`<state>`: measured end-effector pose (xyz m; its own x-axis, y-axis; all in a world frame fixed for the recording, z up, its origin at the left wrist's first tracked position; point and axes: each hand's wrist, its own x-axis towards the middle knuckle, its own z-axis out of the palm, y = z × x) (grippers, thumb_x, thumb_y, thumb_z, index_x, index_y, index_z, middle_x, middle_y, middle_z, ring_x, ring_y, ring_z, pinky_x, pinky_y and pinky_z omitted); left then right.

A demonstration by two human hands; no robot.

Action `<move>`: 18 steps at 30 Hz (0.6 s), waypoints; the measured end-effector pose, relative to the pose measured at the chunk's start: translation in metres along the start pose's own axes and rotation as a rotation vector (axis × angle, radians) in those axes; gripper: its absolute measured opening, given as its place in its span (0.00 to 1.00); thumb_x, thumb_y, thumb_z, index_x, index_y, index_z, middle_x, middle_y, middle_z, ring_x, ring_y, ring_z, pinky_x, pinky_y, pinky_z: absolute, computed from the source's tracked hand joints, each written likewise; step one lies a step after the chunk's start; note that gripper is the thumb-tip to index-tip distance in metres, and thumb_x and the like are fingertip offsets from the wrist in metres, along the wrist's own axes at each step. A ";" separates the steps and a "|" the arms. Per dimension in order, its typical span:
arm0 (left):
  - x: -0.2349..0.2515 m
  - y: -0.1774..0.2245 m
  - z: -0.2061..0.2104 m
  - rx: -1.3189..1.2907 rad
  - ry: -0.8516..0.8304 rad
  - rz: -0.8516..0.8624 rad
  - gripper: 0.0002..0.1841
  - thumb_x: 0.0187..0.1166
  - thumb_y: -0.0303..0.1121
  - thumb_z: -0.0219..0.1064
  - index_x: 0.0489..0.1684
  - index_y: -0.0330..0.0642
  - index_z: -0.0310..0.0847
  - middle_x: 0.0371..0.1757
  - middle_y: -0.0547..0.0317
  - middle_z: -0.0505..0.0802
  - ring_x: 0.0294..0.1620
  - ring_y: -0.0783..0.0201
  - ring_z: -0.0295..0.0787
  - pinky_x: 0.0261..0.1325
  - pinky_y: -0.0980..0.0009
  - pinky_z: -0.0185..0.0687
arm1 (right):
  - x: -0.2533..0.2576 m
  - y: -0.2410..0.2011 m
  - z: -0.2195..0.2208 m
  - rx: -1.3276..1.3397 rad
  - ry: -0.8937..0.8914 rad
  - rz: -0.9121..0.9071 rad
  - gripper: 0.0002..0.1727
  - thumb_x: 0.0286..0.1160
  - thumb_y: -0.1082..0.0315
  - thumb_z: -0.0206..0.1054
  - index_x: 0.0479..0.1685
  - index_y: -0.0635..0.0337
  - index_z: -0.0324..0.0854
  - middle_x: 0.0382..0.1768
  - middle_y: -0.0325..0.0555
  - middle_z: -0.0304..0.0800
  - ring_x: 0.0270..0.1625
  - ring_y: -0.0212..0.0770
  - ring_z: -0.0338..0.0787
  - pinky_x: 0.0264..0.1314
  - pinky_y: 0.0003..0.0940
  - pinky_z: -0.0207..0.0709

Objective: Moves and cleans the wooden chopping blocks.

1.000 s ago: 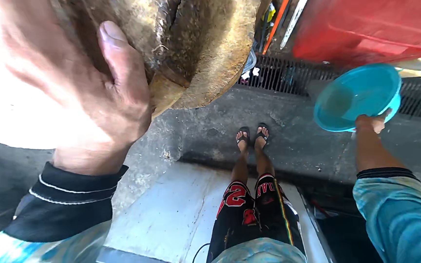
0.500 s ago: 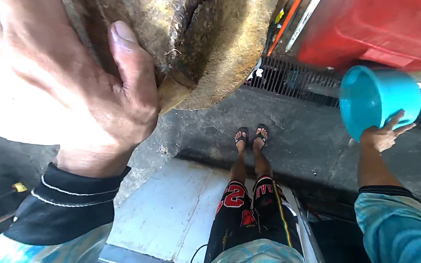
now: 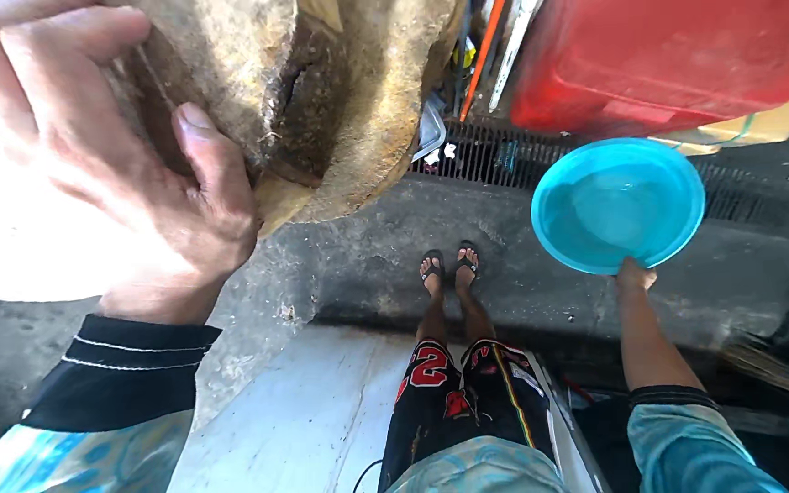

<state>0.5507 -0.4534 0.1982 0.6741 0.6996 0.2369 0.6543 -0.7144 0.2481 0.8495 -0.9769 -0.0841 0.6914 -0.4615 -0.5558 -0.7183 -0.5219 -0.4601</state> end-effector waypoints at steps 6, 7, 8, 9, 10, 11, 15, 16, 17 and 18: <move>0.002 0.001 -0.002 0.027 -0.022 -0.019 0.30 0.83 0.55 0.47 0.77 0.50 0.76 0.82 0.47 0.78 0.82 0.46 0.72 0.78 0.40 0.64 | -0.001 0.001 -0.019 -0.240 0.065 -0.086 0.38 0.83 0.62 0.66 0.89 0.67 0.54 0.77 0.68 0.75 0.73 0.59 0.83 0.71 0.56 0.80; 0.002 0.003 -0.003 0.034 -0.023 -0.024 0.30 0.82 0.55 0.47 0.77 0.51 0.75 0.82 0.48 0.78 0.82 0.46 0.73 0.76 0.40 0.65 | -0.001 -0.004 -0.026 -0.336 0.081 -0.103 0.39 0.83 0.61 0.67 0.89 0.68 0.55 0.77 0.68 0.75 0.77 0.59 0.80 0.77 0.55 0.75; 0.002 0.005 -0.005 0.042 -0.027 -0.031 0.30 0.82 0.55 0.47 0.78 0.51 0.74 0.83 0.48 0.78 0.82 0.46 0.73 0.76 0.40 0.65 | 0.001 -0.006 -0.033 -0.425 0.101 -0.120 0.39 0.82 0.60 0.67 0.88 0.68 0.56 0.77 0.68 0.76 0.79 0.60 0.79 0.80 0.55 0.73; 0.002 0.008 -0.007 0.045 -0.027 -0.036 0.30 0.82 0.55 0.47 0.78 0.52 0.74 0.83 0.48 0.78 0.81 0.45 0.73 0.75 0.39 0.64 | 0.005 -0.008 -0.040 -0.504 0.117 -0.137 0.39 0.81 0.60 0.67 0.88 0.67 0.57 0.76 0.68 0.78 0.79 0.60 0.79 0.81 0.56 0.71; 0.002 0.012 -0.008 0.051 -0.029 -0.050 0.29 0.82 0.55 0.48 0.78 0.53 0.74 0.83 0.49 0.77 0.81 0.46 0.74 0.74 0.39 0.65 | 0.010 -0.010 -0.048 -0.569 0.128 -0.151 0.40 0.80 0.60 0.67 0.90 0.63 0.56 0.75 0.67 0.79 0.78 0.61 0.80 0.80 0.57 0.72; 0.002 0.014 -0.010 0.051 -0.038 -0.067 0.29 0.81 0.54 0.48 0.78 0.53 0.73 0.84 0.50 0.77 0.81 0.46 0.73 0.74 0.39 0.64 | 0.015 -0.011 -0.057 -0.634 0.138 -0.168 0.41 0.79 0.62 0.66 0.92 0.58 0.54 0.74 0.66 0.80 0.76 0.62 0.82 0.78 0.60 0.73; 0.004 0.015 -0.010 0.017 -0.027 -0.063 0.29 0.79 0.53 0.49 0.76 0.52 0.74 0.83 0.48 0.77 0.81 0.45 0.73 0.74 0.38 0.64 | 0.032 -0.013 -0.100 -0.847 0.110 -0.180 0.43 0.78 0.61 0.65 0.95 0.50 0.51 0.75 0.66 0.79 0.76 0.66 0.81 0.74 0.67 0.74; 0.004 0.016 -0.010 0.011 -0.028 -0.063 0.29 0.79 0.53 0.49 0.76 0.51 0.75 0.83 0.47 0.77 0.81 0.44 0.73 0.73 0.38 0.64 | 0.035 -0.012 -0.112 -0.858 0.099 -0.156 0.40 0.79 0.60 0.65 0.93 0.55 0.56 0.75 0.68 0.78 0.77 0.67 0.79 0.75 0.67 0.72; 0.004 0.016 -0.010 0.002 -0.021 -0.060 0.29 0.79 0.53 0.50 0.76 0.51 0.75 0.83 0.46 0.77 0.81 0.44 0.73 0.72 0.38 0.63 | 0.038 -0.011 -0.123 -0.834 0.091 -0.111 0.37 0.80 0.58 0.66 0.88 0.61 0.62 0.75 0.70 0.77 0.78 0.67 0.78 0.76 0.66 0.72; 0.004 0.017 -0.010 0.003 -0.015 -0.062 0.29 0.79 0.53 0.50 0.75 0.52 0.75 0.82 0.47 0.77 0.80 0.44 0.73 0.72 0.38 0.63 | 0.040 -0.010 -0.133 -0.760 0.082 -0.058 0.36 0.81 0.58 0.66 0.85 0.68 0.64 0.75 0.72 0.76 0.77 0.66 0.78 0.75 0.64 0.74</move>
<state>0.5612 -0.4623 0.2123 0.6371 0.7425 0.2071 0.6960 -0.6696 0.2595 0.8944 -1.0859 -0.0092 0.7513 -0.4546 -0.4785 -0.4502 -0.8831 0.1321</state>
